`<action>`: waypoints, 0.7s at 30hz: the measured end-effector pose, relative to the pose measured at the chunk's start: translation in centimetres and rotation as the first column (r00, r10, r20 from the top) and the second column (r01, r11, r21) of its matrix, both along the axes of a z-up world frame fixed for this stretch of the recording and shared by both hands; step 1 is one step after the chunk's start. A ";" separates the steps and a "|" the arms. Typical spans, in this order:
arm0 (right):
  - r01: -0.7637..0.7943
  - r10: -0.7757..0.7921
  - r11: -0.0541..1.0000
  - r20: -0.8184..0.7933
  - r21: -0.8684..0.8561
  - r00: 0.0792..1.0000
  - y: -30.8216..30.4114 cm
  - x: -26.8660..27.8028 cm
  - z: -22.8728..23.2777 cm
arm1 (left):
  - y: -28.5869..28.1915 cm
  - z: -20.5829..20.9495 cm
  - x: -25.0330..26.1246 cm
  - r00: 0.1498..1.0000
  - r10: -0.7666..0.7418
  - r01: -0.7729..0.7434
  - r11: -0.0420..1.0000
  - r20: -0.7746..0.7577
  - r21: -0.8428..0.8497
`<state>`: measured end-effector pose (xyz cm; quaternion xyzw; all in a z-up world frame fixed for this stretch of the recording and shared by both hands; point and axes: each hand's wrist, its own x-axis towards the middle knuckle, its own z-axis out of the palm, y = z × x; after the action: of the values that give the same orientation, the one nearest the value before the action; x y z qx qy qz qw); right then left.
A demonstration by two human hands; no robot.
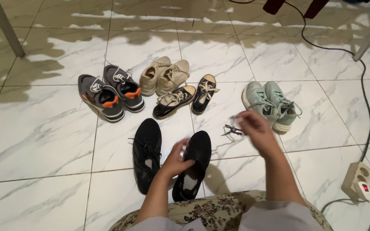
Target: The person removes the laces from a black shoe, then threads the laces back through the eyelets and ties them. The task is performed on one shoe while several other pairs remain on the floor.
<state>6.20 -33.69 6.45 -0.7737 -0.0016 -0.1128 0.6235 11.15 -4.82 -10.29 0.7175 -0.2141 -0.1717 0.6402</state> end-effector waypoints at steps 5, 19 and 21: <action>-0.358 0.292 0.871 -0.233 -0.336 0.928 8.7 0.2 0.4 | -0.7 5.4 -2.1 0.969 0.094 -0.017 0.948 0.230 -0.318; -0.151 0.014 0.831 -0.251 -0.535 0.968 -1.3 0.0 2.3 | 5.5 3.7 1.9 0.949 0.308 -0.310 0.868 -0.068 -0.389; -0.026 -0.087 0.888 -0.223 -0.459 0.971 -3.7 -0.2 2.6 | 6.5 3.8 1.9 0.950 0.299 -0.311 0.882 -0.090 -0.354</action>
<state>5.96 -37.36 9.03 -0.9067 0.0588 -0.0258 0.4170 13.04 1.65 -6.48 0.6080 -0.1162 -0.0381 0.7844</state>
